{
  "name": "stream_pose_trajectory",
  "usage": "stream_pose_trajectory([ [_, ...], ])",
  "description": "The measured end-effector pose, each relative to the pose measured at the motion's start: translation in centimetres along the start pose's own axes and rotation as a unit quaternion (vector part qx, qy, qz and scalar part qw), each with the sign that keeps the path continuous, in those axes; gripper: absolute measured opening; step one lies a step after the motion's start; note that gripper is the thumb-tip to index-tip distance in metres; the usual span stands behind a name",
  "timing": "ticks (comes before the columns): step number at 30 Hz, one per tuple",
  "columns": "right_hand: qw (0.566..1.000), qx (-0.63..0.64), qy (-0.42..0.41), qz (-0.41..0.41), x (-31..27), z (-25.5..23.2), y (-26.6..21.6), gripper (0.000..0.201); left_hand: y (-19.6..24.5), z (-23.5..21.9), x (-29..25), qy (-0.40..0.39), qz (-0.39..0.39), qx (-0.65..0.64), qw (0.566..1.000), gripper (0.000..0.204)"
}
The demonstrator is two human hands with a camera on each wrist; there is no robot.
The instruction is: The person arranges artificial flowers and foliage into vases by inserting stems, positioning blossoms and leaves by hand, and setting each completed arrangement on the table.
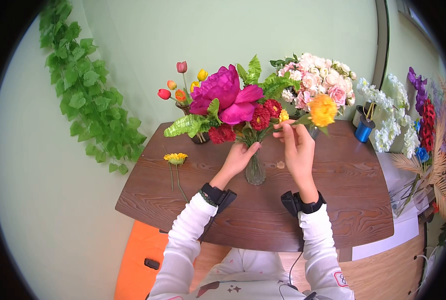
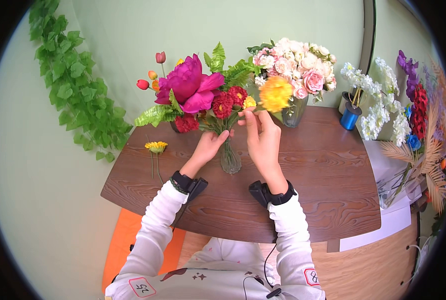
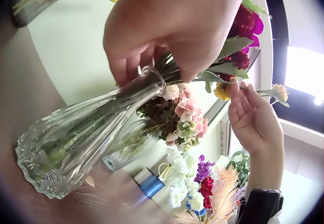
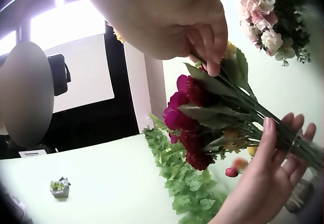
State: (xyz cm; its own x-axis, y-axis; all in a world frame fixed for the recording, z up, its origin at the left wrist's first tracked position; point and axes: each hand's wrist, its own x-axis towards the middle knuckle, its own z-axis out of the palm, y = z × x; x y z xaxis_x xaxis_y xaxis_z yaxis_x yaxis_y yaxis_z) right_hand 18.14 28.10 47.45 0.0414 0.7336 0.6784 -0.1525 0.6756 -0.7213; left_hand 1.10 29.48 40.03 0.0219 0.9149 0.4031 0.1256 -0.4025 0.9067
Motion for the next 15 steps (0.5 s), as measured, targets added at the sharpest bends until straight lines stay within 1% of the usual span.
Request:
stream_pose_trajectory([
  [4, 1.000, -0.026, -0.003, 0.003, 0.0, 0.0, 0.2, 0.016, -0.5, 0.2, 0.2, -0.028, -0.020, 0.041, 0.999, 0.030],
  [6, 0.999, -0.033, -0.001, 0.003, 0.2, -0.2, 0.4, 0.017, -0.7, 0.7, 0.1, 0.003, 0.000, -0.017, 1.000, 0.032],
  [9, 0.999, 0.003, 0.020, 0.046, 0.8, -0.7, 1.2, 0.021, -1.0, 0.9, 0.2, 0.007, 0.011, -0.020, 1.000, 0.030],
  [13, 0.997, 0.025, 0.032, 0.059, 1.2, -0.9, 2.8, 0.020, -1.0, 0.9, 0.1, 0.005, 0.013, -0.014, 1.000, 0.031],
  [15, 0.992, 0.075, 0.046, 0.090, 1.3, -0.9, 3.7, 0.017, -0.3, 0.6, -0.2, -0.036, -0.024, 0.053, 0.998, 0.038],
])
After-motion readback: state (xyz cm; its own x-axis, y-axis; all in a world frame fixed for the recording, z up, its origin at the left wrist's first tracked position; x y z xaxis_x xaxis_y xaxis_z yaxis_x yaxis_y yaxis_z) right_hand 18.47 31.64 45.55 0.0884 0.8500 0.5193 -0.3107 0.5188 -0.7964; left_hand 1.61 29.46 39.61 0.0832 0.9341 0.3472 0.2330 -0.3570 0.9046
